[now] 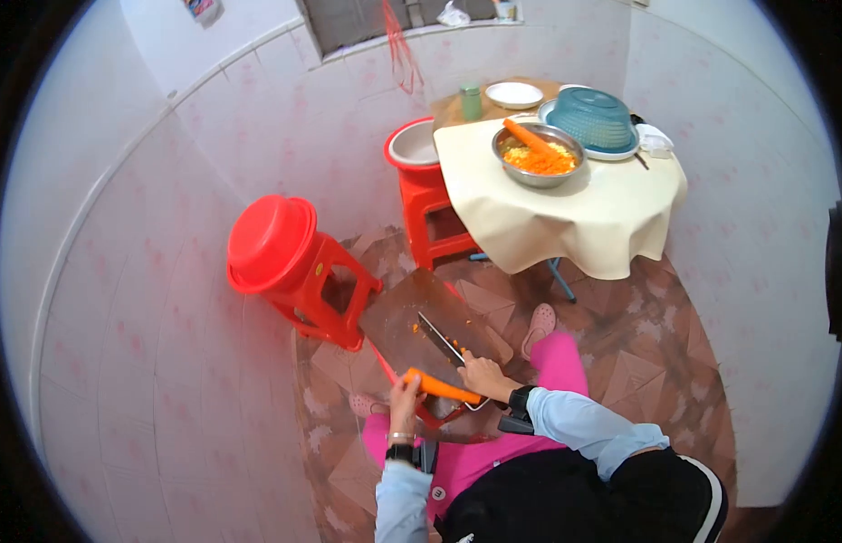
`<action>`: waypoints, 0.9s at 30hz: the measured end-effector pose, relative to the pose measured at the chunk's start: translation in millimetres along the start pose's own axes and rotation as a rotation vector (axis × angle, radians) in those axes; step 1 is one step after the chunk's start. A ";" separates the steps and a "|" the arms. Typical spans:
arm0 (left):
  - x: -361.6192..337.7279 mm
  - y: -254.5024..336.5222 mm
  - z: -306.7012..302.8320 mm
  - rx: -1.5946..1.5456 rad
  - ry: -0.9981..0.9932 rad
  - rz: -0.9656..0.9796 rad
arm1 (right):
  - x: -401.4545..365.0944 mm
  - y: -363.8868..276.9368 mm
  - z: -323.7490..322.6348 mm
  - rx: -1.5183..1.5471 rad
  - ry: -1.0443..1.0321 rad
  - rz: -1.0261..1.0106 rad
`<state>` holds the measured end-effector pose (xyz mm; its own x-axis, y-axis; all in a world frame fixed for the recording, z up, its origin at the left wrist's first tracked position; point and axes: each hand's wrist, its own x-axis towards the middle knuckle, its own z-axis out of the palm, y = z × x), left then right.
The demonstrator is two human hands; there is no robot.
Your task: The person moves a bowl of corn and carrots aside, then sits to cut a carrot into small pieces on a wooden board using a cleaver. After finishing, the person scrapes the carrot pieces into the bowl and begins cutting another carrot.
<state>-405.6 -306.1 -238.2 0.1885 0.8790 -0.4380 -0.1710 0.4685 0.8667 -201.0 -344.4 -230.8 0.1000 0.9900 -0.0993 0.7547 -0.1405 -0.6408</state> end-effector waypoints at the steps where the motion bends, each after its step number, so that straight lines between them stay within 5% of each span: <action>1: 11.2 0.9 7.4 0.054 0.030 0.020 | 0.9 -3.3 -3.0 0.000 -0.023 0.026; 10: 97.5 -23.8 28.3 0.230 0.024 0.043 | 6.7 -1.2 -13.8 0.081 -0.072 0.193; 13: 93.2 -29.6 28.9 0.816 0.296 0.563 | 4.4 -5.6 -17.7 0.057 -0.060 0.159; 27: 64.0 -34.5 49.6 0.660 0.339 0.472 | -1.2 -12.2 -20.8 0.005 -0.070 0.082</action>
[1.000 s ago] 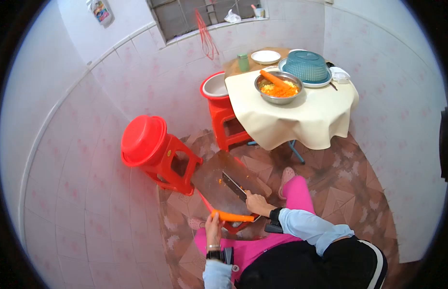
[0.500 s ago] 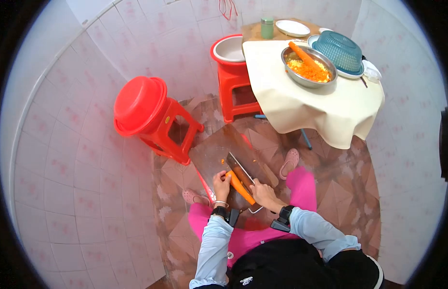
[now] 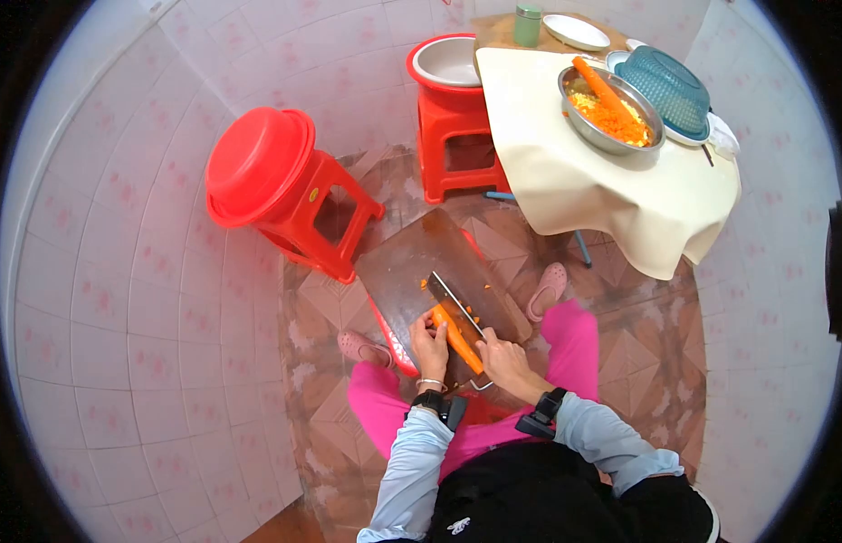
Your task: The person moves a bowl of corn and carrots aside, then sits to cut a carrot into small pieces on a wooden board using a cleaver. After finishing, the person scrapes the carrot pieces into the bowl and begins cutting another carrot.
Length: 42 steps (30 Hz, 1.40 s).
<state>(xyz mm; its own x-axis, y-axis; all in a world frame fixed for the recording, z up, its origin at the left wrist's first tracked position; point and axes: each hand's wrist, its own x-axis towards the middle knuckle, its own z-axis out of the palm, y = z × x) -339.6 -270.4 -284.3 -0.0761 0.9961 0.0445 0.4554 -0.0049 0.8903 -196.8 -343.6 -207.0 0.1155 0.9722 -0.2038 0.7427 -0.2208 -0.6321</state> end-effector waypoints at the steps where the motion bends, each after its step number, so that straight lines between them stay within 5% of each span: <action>1: 0.0 0.5 -0.2 0.000 0.001 -0.008 | -0.8 -0.9 -0.8 -0.009 -0.018 0.010; 31: 5.0 1.5 -2.4 -0.010 -0.030 -0.067 | 48.0 -22.2 25.7 -0.116 0.001 -0.018; 42: 5.1 -7.1 -1.4 -0.015 -0.029 -0.040 | 7.8 -12.5 -7.9 -0.083 0.003 -0.012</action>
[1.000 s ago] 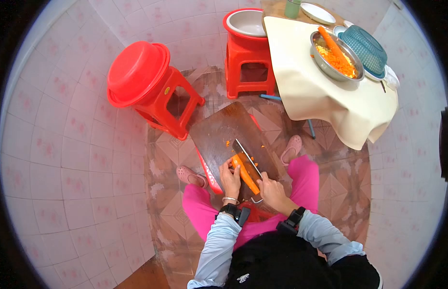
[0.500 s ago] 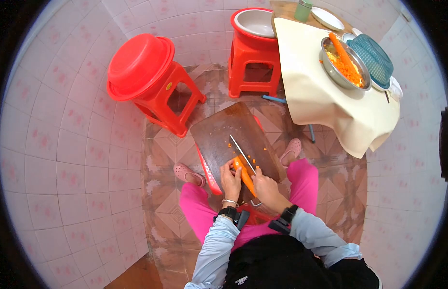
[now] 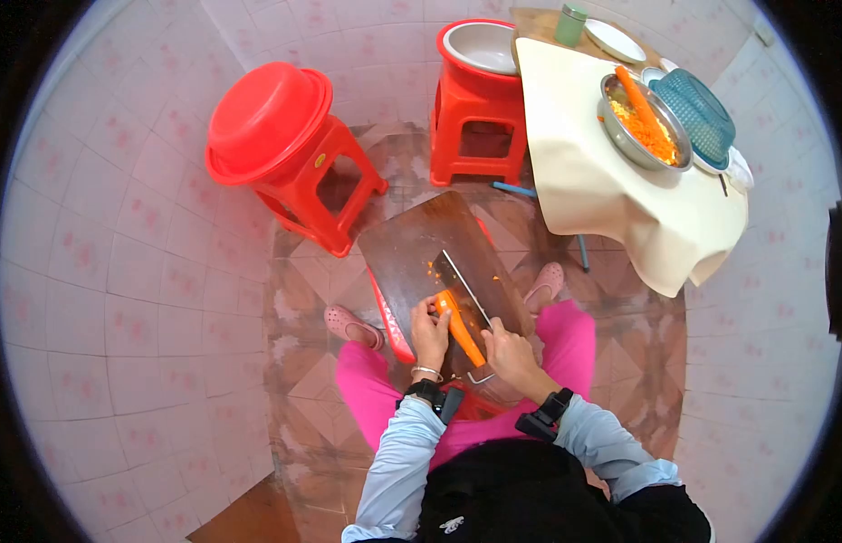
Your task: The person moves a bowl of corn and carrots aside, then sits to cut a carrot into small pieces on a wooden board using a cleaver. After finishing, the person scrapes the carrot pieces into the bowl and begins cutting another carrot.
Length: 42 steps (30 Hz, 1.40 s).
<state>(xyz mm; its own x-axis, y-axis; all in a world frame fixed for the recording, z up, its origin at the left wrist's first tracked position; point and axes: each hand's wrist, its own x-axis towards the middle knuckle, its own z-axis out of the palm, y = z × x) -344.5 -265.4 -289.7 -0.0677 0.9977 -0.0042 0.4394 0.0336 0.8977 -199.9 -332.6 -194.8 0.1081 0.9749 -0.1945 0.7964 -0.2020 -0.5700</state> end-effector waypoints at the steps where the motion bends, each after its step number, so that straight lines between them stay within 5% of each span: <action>1: -1.3 0.5 0.7 -0.002 0.002 -0.003 | -1.8 -0.5 -0.1 0.000 -0.015 0.000; 25: -3.9 21.0 5.5 0.241 0.094 0.055 | -8.7 18.7 14.0 0.068 0.000 0.025; 33: -1.9 29.8 13.2 0.233 0.068 -0.231 | -6.8 14.9 14.3 0.031 0.023 0.034; 39: -9.0 9.4 19.4 0.188 0.240 -0.126 | -8.5 16.6 9.0 0.047 0.041 0.046; 42: -9.4 0.8 15.4 -0.013 0.177 -0.229 | -14.3 11.9 0.3 0.050 0.018 0.007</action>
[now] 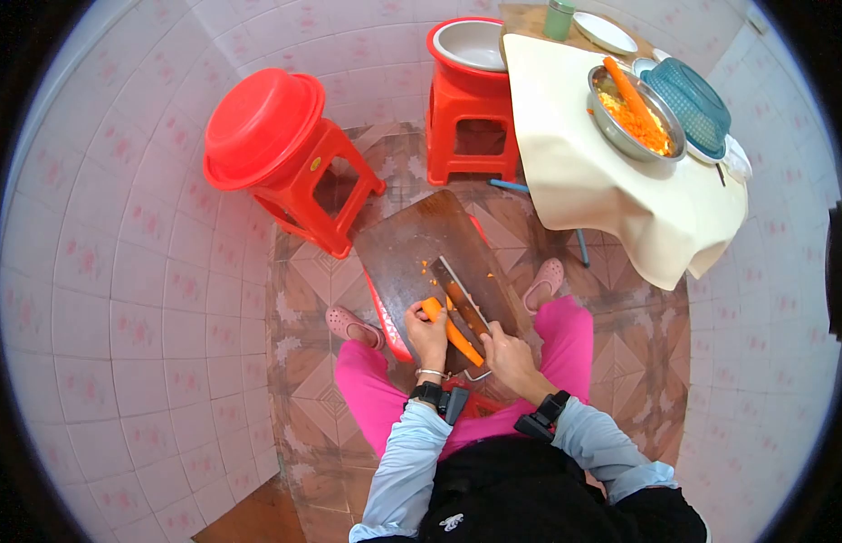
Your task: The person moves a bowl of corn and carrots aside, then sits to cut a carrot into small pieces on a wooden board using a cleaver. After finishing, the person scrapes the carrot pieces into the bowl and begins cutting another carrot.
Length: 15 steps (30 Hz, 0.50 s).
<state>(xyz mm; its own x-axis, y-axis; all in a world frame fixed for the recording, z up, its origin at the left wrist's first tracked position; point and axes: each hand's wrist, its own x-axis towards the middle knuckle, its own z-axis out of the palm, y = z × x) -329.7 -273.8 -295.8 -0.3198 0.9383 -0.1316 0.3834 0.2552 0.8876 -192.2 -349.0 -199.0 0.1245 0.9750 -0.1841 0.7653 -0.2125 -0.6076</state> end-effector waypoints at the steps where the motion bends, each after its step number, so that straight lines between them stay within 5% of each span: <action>1: -1.4 -1.0 -0.2 0.001 -0.005 0.000 | -1.2 -1.0 -1.1 -0.013 -0.016 -0.039; 7: -1.6 -2.8 -6.3 -0.503 -0.137 -0.159 | 0.7 -1.9 12.6 -0.043 -0.075 -0.040; 15: 6.2 -11.1 -9.6 -0.555 -0.306 -0.152 | 2.0 -4.6 11.2 -0.077 -0.129 -0.025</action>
<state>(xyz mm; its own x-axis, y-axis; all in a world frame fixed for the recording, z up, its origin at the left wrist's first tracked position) -344.3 -273.0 -302.3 -0.0422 0.9461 -0.3210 -0.1772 0.3091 0.9344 -202.5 -346.8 -205.2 0.0264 0.9625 -0.2702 0.8137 -0.1777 -0.5535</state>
